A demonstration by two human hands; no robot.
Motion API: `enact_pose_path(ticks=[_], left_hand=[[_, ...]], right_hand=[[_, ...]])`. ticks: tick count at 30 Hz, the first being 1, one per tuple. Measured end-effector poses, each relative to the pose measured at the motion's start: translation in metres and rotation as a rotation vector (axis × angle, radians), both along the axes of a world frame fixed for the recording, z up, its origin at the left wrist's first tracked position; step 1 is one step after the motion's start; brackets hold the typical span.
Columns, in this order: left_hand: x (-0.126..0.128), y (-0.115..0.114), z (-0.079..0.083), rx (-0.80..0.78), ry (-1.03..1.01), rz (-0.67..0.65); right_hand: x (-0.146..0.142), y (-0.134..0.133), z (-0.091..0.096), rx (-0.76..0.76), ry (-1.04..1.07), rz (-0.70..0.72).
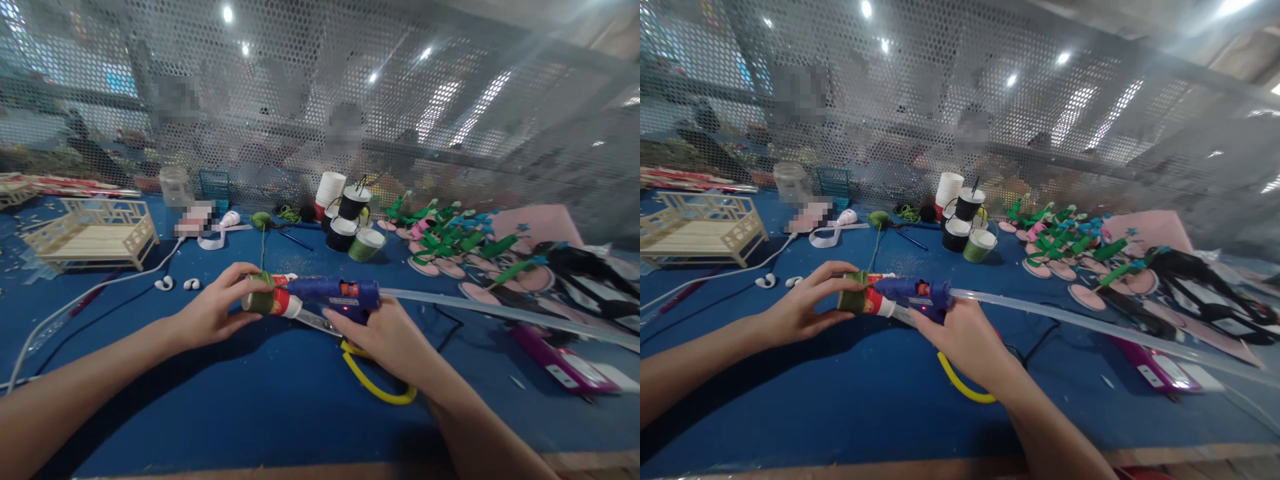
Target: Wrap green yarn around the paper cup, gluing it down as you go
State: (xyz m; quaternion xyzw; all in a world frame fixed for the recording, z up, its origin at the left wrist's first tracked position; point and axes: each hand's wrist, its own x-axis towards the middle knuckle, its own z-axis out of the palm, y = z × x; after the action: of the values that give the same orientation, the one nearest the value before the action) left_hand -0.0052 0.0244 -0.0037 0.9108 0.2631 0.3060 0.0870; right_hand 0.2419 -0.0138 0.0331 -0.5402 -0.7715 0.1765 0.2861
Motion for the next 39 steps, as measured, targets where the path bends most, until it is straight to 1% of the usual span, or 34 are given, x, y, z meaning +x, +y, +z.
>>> enact_pose_path(ticks=[6,14,17,21,29,33,39], left_hand=[[0.0,-0.001,0.0,-0.045,-0.023,0.023],[0.0,0.0,0.001,-0.097,-0.047,0.038],[0.0,0.0,0.001,-0.096,-0.044,0.043],[0.0,-0.001,-0.001,-0.054,-0.032,0.023],[0.001,-0.002,-0.004,0.116,0.062,-0.006],[0.001,-0.002,-0.003,0.195,0.113,-0.03],[0.001,-0.002,-0.002,0.221,0.146,-0.041]], right_hand=[[0.002,-0.002,-0.003,0.036,-0.044,-0.01],[0.002,-0.004,-0.007,0.071,-0.166,0.006],[0.004,-0.003,-0.006,0.042,-0.163,0.006],[0.008,0.0,-0.004,0.01,-0.093,0.058],[0.001,0.0,0.004,-0.017,-0.027,0.037],[0.003,0.002,0.0,0.0,-0.026,0.021],[0.004,0.003,-0.003,0.004,-0.009,0.026]])
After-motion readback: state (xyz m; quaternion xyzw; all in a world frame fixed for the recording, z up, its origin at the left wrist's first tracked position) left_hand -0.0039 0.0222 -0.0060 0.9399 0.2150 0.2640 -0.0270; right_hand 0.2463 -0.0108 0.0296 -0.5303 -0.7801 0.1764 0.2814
